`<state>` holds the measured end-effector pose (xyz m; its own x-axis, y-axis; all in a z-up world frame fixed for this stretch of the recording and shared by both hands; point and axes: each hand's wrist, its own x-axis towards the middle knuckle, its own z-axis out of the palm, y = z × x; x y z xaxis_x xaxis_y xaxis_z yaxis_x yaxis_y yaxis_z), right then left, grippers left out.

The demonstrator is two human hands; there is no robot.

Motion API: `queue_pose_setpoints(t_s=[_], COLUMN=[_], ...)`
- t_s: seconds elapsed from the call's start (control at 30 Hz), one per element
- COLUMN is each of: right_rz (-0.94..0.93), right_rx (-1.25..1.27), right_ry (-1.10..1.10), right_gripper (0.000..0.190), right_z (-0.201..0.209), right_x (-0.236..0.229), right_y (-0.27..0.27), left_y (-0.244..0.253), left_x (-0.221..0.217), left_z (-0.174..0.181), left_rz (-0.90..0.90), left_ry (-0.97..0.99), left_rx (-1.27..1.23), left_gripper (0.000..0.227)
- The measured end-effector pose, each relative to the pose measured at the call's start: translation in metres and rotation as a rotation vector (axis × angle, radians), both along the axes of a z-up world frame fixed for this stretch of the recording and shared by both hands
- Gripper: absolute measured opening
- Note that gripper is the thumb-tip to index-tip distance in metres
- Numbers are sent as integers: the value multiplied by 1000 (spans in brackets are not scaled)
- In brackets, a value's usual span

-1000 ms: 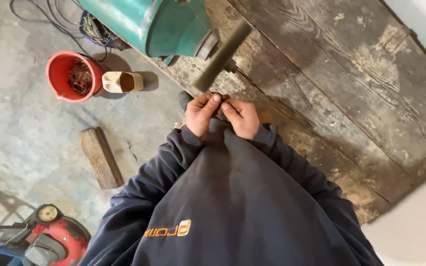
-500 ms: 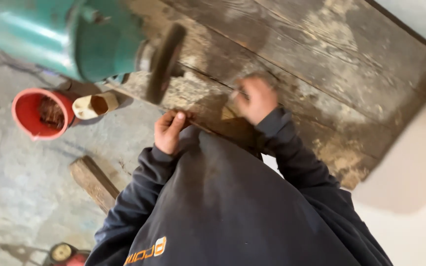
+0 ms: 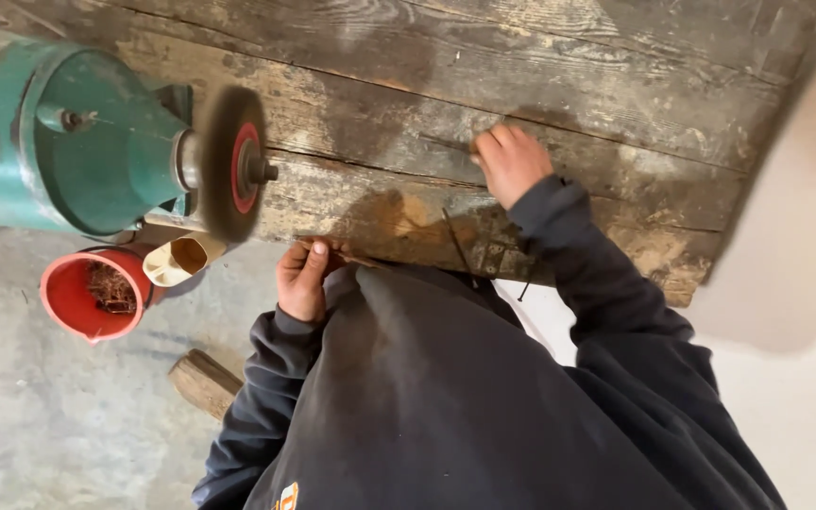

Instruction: The person sharpens several metal nails one by one using a green bench grinder. They hold each nail against the spinning grinding wheel to shape the tip, then place the sharpened nails onto a white plastic chair. The person repeats this process for multiple nails throughout the video.

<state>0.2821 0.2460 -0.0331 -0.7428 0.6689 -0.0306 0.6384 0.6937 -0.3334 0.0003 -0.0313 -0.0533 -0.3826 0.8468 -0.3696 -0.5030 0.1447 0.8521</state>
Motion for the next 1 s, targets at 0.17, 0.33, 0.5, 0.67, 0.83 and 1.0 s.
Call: queue_pose_setpoints(t_s=[0.17, 0.33, 0.5, 0.67, 0.83, 1.0], right_rz=[-39, 0, 56, 40, 48, 123], right_rx=[74, 101, 137, -77, -89, -109], right_ry=[130, 159, -90, -157, -286, -347], right_gripper=[24, 19, 14, 19, 25, 21], right_z=[9, 8, -9, -11, -17, -27], right_x=[3, -3, 3, 0, -11, -10], right_y=[-15, -9, -14, -1, 3, 1], left_y=[15, 13, 21, 25, 27, 29], left_x=[4, 1, 3, 1, 1, -1], left_z=[16, 7, 14, 12, 17, 15], left_rz=[-42, -99, -157, -218, -215, -228], left_ry=[-44, -29, -22, -35, -34, -49], left_rx=[-69, -78, -96, -84, -81, -100], left_gripper=[24, 27, 27, 26, 24, 22])
